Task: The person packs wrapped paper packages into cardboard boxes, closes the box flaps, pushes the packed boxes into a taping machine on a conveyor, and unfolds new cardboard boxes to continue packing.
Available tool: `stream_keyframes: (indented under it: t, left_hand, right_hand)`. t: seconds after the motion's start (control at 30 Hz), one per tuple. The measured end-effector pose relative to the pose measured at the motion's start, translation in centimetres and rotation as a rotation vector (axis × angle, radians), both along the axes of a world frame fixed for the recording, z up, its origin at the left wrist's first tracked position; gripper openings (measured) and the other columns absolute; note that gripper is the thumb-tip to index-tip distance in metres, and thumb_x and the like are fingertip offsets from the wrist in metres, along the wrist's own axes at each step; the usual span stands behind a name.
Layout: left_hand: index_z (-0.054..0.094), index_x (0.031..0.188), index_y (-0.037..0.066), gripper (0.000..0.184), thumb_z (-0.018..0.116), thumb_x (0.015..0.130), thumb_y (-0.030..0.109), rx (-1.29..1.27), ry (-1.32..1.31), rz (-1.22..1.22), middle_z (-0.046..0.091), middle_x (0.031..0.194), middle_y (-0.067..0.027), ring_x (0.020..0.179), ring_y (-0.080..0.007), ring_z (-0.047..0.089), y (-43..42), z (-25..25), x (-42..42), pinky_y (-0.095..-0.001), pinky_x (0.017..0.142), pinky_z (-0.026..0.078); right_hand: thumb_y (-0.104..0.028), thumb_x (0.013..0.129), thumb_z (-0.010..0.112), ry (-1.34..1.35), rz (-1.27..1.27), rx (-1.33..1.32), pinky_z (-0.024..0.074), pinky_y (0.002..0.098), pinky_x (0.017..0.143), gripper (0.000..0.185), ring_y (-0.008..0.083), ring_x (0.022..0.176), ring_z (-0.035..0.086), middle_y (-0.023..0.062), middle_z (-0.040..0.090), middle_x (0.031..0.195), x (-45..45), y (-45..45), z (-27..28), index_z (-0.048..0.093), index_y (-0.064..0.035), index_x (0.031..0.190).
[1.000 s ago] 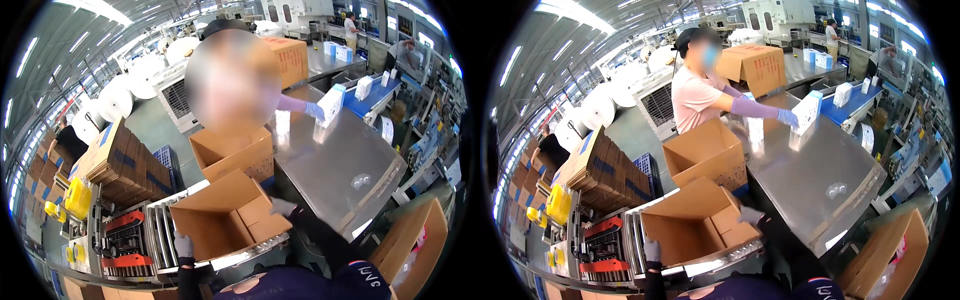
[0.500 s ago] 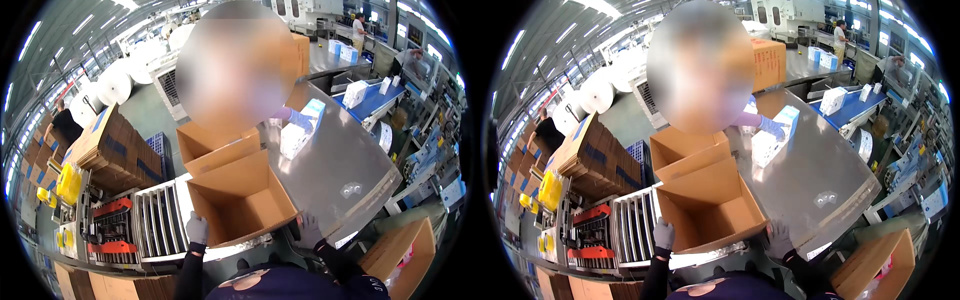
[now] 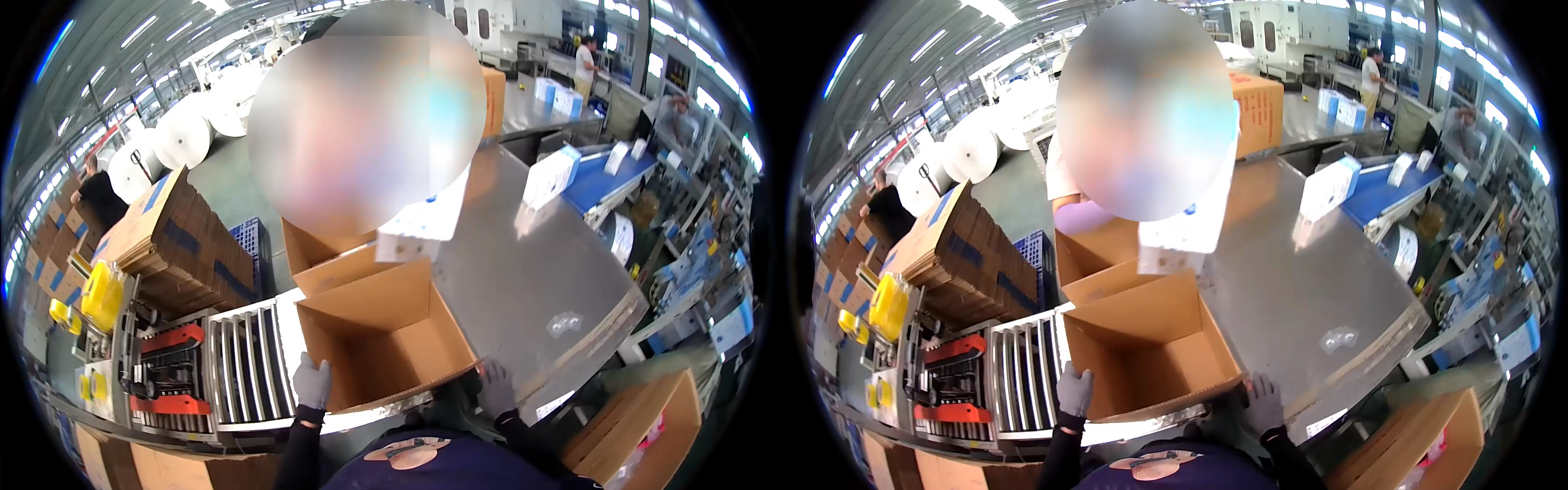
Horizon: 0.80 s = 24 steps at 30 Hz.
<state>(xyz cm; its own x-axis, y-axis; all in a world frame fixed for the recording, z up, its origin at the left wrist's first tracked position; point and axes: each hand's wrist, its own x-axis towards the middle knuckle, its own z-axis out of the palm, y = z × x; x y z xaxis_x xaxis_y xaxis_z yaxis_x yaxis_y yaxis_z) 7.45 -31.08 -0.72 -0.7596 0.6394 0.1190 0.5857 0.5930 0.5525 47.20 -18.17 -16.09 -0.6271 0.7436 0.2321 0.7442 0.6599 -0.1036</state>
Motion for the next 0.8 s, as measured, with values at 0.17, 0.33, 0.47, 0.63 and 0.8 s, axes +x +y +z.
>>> stream_keyframes:
  t: [0.17, 0.33, 0.47, 0.63, 0.8]
  left_hand:
    - [0.052, 0.103, -0.002, 0.036, 0.066, 0.086, 0.026, -0.007, -0.051, 0.005, 0.065, 0.069, -0.0208, 0.069, -0.0434, 0.065, -0.2, 0.4, -0.3, -0.0501, 0.064, 0.051]
    - [0.052, 0.107, -0.002, 0.039, 0.067, 0.087, 0.027, 0.005, 0.005, -0.029, 0.065, 0.068, -0.0207, 0.069, -0.0433, 0.066, -0.4, -0.6, -1.1, -0.0511, 0.062, 0.05]
    - [0.043, 0.131, -0.006, 0.06, 0.067, 0.087, 0.029, 0.112, 0.001, -0.091, 0.067, 0.076, -0.0242, 0.072, -0.045, 0.067, -0.2, -0.5, -1.0, -0.051, 0.066, 0.052]
    - [0.034, 0.14, -0.009, 0.081, 0.075, 0.08, 0.026, -0.173, 0.519, -0.233, 0.049, 0.131, -0.0309, 0.112, -0.0431, 0.056, 0.9, 6.8, 0.4, -0.0482, 0.091, 0.048]
    - [0.054, 0.12, -0.003, 0.054, 0.077, 0.076, 0.018, 0.089, 0.365, -0.979, 0.054, 0.122, -0.0169, 0.113, -0.0383, 0.055, 4.2, 17.6, 4.1, -0.0479, 0.097, 0.045]
  right_hand:
    - [-0.023, 0.073, 0.063, -0.067, -0.008, -0.077, 0.0262, 0.0545, 0.114, 0.071, 0.0376, 0.139, 0.037, 0.0215, 0.045, 0.146, 0.0, 0.2, 0.4, 0.049, 0.0003, 0.138]
    - [-0.025, 0.075, 0.065, -0.193, -0.035, -0.044, 0.0246, 0.053, 0.115, 0.076, 0.0376, 0.141, 0.034, 0.0216, 0.043, 0.148, -0.4, 0.3, -1.0, 0.043, 0.0009, 0.144]
    - [-0.027, 0.078, 0.065, -0.231, -0.06, -0.072, 0.0233, 0.0514, 0.117, 0.077, 0.0373, 0.143, 0.031, 0.0217, 0.039, 0.151, -0.5, 0.3, -1.1, 0.04, 0.0006, 0.146]
    - [-0.024, 0.077, 0.067, -0.167, -0.069, -0.134, 0.0237, 0.051, 0.117, 0.079, 0.0391, 0.142, 0.031, 0.0227, 0.041, 0.147, -0.4, 0.3, -1.3, 0.038, 0.0007, 0.147]
    - [-0.024, 0.081, 0.064, -0.214, -0.08, -0.073, 0.0276, 0.051, 0.115, 0.07, 0.0417, 0.136, 0.036, 0.0229, 0.046, 0.14, -0.5, 0.5, -1.6, 0.043, 0.0006, 0.144]
